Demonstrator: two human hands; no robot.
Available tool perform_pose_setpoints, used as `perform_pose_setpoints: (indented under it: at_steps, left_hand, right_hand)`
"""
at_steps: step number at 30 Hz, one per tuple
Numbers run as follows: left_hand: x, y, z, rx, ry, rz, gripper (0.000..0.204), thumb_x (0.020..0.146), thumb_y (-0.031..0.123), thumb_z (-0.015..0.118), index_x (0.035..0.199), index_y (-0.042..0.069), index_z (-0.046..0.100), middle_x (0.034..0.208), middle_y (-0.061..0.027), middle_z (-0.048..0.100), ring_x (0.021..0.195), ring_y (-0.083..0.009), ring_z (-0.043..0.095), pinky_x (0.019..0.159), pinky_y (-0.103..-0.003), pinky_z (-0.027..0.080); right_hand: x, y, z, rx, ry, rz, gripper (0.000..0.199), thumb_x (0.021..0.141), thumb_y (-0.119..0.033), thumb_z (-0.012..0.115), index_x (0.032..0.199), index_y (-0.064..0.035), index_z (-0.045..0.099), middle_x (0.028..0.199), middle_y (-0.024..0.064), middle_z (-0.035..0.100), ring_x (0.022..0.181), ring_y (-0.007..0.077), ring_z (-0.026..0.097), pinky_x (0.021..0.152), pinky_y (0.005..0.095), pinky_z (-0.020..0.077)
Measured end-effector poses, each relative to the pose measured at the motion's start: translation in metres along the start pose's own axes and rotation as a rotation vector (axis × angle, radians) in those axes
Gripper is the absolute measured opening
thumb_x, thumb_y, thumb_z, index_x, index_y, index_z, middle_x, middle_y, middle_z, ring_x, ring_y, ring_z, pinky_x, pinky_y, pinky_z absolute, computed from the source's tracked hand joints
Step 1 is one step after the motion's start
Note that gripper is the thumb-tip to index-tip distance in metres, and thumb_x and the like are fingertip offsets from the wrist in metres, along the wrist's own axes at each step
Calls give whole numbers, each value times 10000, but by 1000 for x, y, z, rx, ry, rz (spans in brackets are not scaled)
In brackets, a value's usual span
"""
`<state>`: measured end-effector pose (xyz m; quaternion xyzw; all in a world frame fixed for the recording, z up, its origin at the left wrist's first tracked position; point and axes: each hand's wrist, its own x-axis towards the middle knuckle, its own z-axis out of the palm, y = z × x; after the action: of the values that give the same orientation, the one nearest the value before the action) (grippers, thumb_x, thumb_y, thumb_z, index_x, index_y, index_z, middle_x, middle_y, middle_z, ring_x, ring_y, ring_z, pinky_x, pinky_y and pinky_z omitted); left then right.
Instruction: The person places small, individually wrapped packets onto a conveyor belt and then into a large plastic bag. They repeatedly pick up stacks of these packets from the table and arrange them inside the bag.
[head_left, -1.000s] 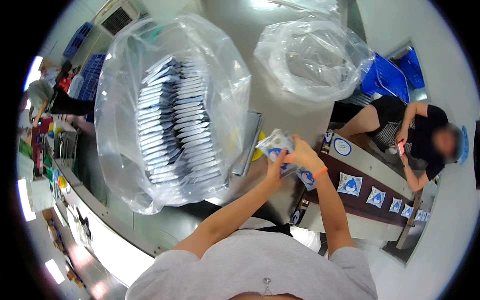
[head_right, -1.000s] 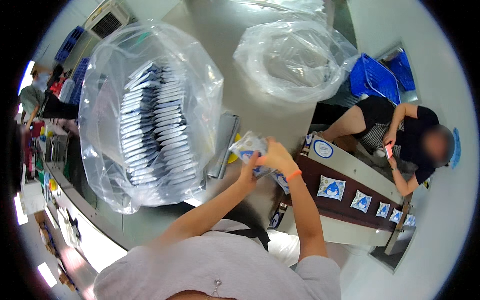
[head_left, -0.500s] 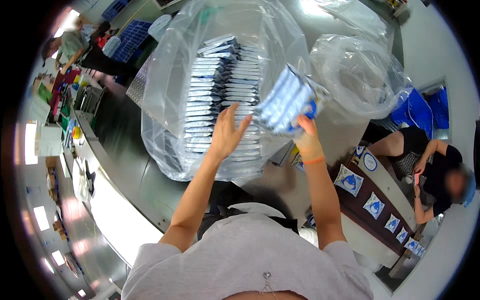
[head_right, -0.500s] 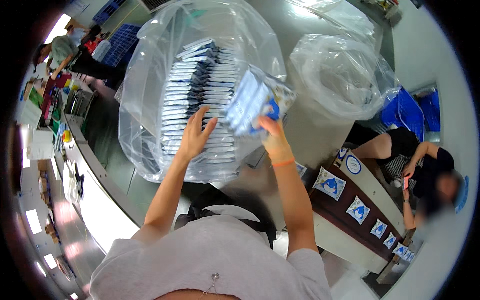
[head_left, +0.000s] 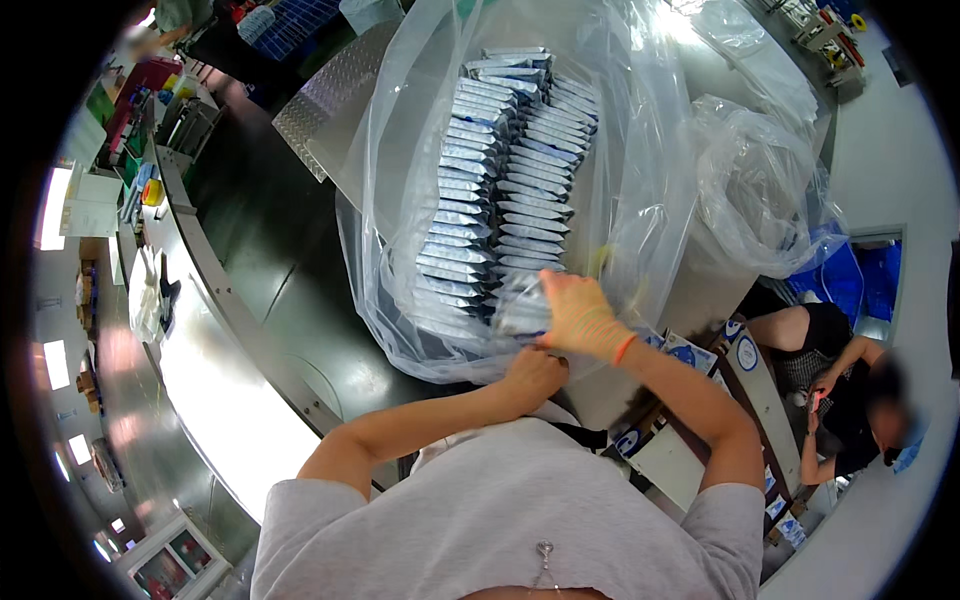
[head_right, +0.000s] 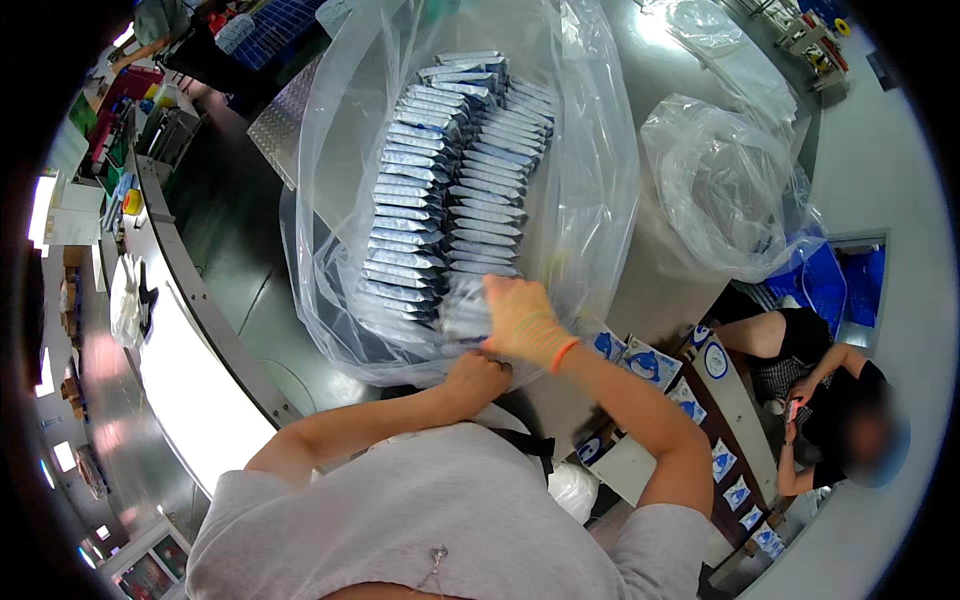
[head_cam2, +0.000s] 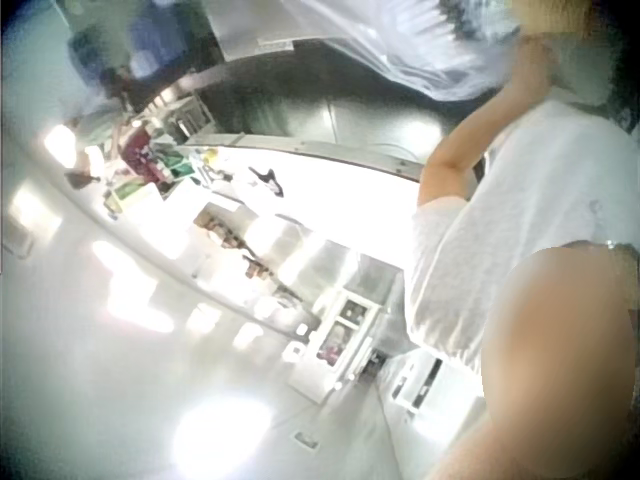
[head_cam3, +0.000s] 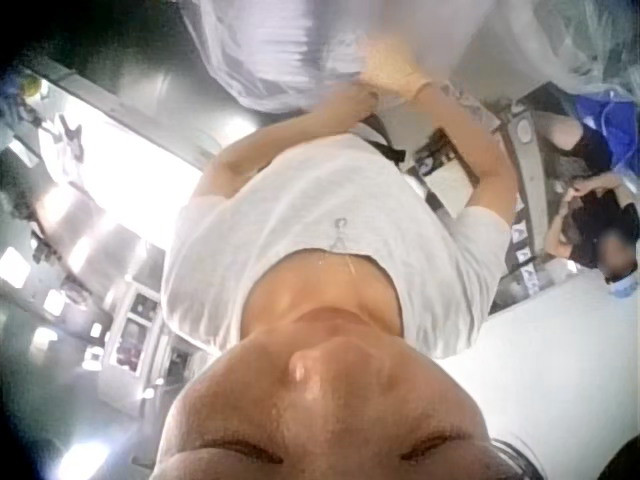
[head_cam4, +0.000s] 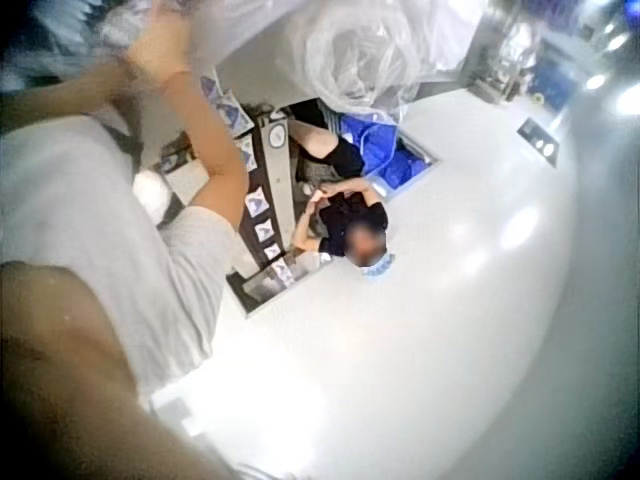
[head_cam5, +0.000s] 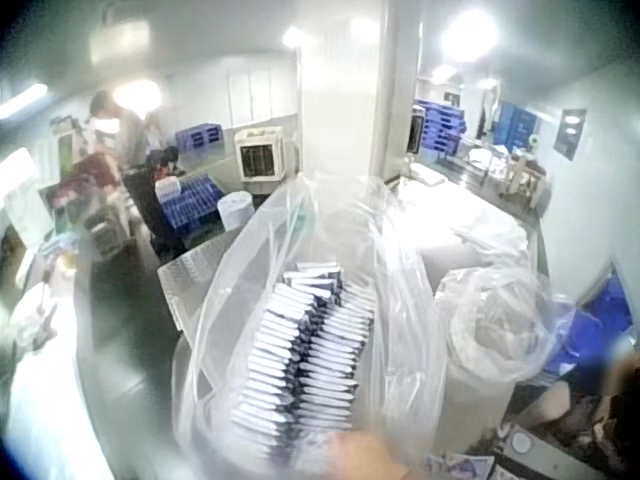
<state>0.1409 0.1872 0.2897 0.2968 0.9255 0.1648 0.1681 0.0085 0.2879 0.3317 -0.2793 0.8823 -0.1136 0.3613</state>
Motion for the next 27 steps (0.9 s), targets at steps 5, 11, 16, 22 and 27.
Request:
perform_pose_setpoints:
  at_steps: [5, 11, 16, 22, 27]
  left_hand:
    - [-5, 14, -3, -51, -75, 232, 110, 683, 138, 657, 763, 84, 708, 665, -87, 683, 577, -239, 671, 531, -346, 519]
    - [-12, 10, -101, -18, -350, 256, 127, 810, 200, 645, 786, 97, 716, 811, -63, 710, 771, -230, 685, 654, -367, 530]
    - [0, -17, -132, -290, -83, -105, 64, 828, 137, 655, 876, 98, 671, 807, -100, 653, 801, -339, 617, 730, -420, 497]
    - [10, -75, -53, -26, -63, -105, 457, 910, 231, 599, 1294, 11, 485, 1182, -188, 579, 1121, -368, 547, 910, -439, 472]
    - [23, -61, -86, -166, 144, -155, 267, 922, 129, 598, 1148, -13, 604, 1062, -175, 649, 958, -340, 623, 823, -401, 490]
  right_hand:
    - [28, -33, 79, -391, 206, -92, 992, 626, -427, 824, 1406, -43, 345, 1387, 142, 445, 1239, 304, 439, 1008, 458, 325]
    - [17, -34, 76, -231, 318, -157, 825, 719, -372, 739, 1381, -37, 378, 1402, 139, 436, 1251, 318, 436, 1015, 492, 331]
    - [-25, -13, 72, 381, 886, -212, 393, 793, -131, 650, 1167, -73, 541, 1200, 108, 591, 1096, 309, 565, 957, 426, 423]
    - [-156, 67, 85, 397, 1089, -48, 282, 783, -63, 633, 1061, -104, 611, 1108, 83, 635, 1066, 320, 572, 921, 422, 440]
    - [-294, 221, 143, 174, 821, 573, 368, 772, -75, 611, 1138, -93, 576, 1187, 143, 600, 1127, 339, 552, 968, 464, 442]
